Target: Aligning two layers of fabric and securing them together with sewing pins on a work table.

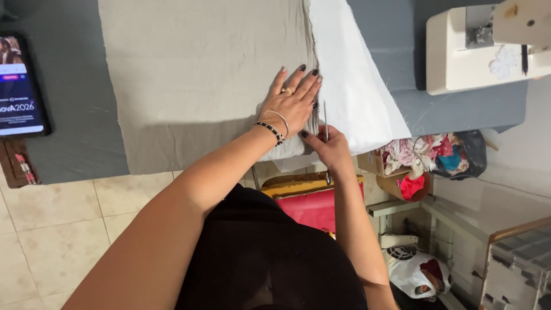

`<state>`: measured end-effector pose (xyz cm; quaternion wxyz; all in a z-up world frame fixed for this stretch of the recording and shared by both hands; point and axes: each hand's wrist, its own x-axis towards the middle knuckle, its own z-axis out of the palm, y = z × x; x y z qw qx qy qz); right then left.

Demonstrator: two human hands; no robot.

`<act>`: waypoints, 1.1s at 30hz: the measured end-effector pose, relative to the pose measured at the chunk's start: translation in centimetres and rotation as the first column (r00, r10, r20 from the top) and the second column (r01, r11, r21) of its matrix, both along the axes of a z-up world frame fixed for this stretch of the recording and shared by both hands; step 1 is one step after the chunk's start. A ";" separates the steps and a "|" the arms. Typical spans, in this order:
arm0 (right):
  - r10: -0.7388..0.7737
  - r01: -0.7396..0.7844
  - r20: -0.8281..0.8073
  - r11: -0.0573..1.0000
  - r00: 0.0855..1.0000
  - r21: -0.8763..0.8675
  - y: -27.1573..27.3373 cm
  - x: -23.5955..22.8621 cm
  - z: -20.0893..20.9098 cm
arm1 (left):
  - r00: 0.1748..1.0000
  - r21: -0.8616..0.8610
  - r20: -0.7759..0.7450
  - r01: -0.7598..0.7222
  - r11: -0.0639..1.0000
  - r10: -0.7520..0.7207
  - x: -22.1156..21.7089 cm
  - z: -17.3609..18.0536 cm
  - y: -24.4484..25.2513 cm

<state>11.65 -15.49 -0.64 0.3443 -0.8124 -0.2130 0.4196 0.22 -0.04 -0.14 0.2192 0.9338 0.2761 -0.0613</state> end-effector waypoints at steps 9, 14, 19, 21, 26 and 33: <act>-0.318 0.298 0.099 0.938 0.943 0.178 -3.5 -3.1 2.2 | 0.998 -0.011 -0.049 0.047 0.999 -0.048 -0.4 1.9 0.1; -0.330 0.242 0.331 0.929 0.884 0.280 -5.5 -3.2 0.2 | 0.996 -0.002 -0.039 0.079 0.997 -0.079 -0.3 2.3 0.0; -0.364 0.257 0.207 0.875 0.908 0.411 -5.7 -3.5 -0.6 | 0.991 -0.026 -0.097 0.089 0.996 -0.092 -0.2 3.8 0.0; -0.357 0.243 0.202 0.868 0.912 0.434 -5.6 -3.2 -0.4 | 0.989 -0.024 -0.118 0.091 0.996 -0.093 0.2 4.5 0.0; -0.227 0.152 0.192 0.927 0.955 0.344 -5.8 -2.8 0.2 | 0.979 -0.063 -0.195 0.049 0.997 -0.061 1.1 5.2 -0.5; -0.127 0.079 0.362 0.986 0.924 0.145 -7.7 1.2 0.6 | 0.956 -0.068 -0.282 0.063 0.996 -0.080 1.8 6.6 -0.5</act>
